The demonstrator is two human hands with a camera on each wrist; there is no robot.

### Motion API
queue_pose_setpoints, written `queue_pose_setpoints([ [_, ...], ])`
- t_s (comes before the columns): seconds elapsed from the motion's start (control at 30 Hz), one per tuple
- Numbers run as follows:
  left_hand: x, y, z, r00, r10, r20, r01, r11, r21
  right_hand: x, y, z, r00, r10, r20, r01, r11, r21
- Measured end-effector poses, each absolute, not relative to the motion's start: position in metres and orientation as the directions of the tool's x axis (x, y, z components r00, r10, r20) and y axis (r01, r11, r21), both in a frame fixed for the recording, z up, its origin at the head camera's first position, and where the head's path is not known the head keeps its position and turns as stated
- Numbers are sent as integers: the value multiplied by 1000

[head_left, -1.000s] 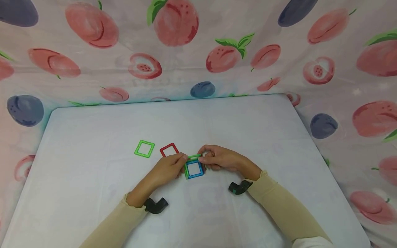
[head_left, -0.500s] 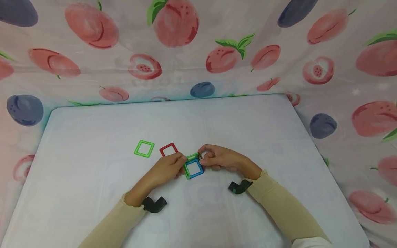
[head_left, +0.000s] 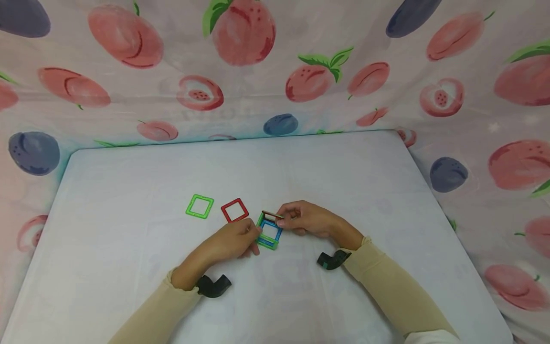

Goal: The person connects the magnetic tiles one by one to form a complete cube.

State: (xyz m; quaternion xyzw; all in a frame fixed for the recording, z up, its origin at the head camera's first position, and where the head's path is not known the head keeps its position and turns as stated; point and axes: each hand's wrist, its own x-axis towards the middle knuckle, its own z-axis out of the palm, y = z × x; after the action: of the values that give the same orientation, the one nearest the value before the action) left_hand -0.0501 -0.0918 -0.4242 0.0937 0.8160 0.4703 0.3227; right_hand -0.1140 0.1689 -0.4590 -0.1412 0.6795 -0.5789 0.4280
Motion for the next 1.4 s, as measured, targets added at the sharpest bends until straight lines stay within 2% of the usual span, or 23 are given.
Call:
queue_pose_setpoints([
  [0.43, -49, -93, -421, -754, 469, -460, -163, 545, 822, -115, 168, -460, -582, -691, -429, 331, 282, -901],
  [0.77, -55, -101, -428, -709, 517, -480, -205, 499, 842, -115, 168, -459, -577, -702, -418, 324, 273, -906],
  [0.97, -56, -101, -428, -705, 520, -482, -216, 489, 845, -118, 171, -456, -570, -711, -412, 358, 237, -903],
  [1.1, -55, -100, -429, -708, 518, -480, -222, 481, 848, -128, 167, -446, -625, -667, -406, 285, 290, -914],
  [1.23, -55, -99, -429, -710, 515, -481, -227, 479, 848, -144, 155, -424, -690, -604, -399, 152, 418, -896],
  [1.4, -55, -98, -430, -712, 509, -484, -221, 492, 842, -172, 130, -401, -696, -605, -387, 38, 507, -861],
])
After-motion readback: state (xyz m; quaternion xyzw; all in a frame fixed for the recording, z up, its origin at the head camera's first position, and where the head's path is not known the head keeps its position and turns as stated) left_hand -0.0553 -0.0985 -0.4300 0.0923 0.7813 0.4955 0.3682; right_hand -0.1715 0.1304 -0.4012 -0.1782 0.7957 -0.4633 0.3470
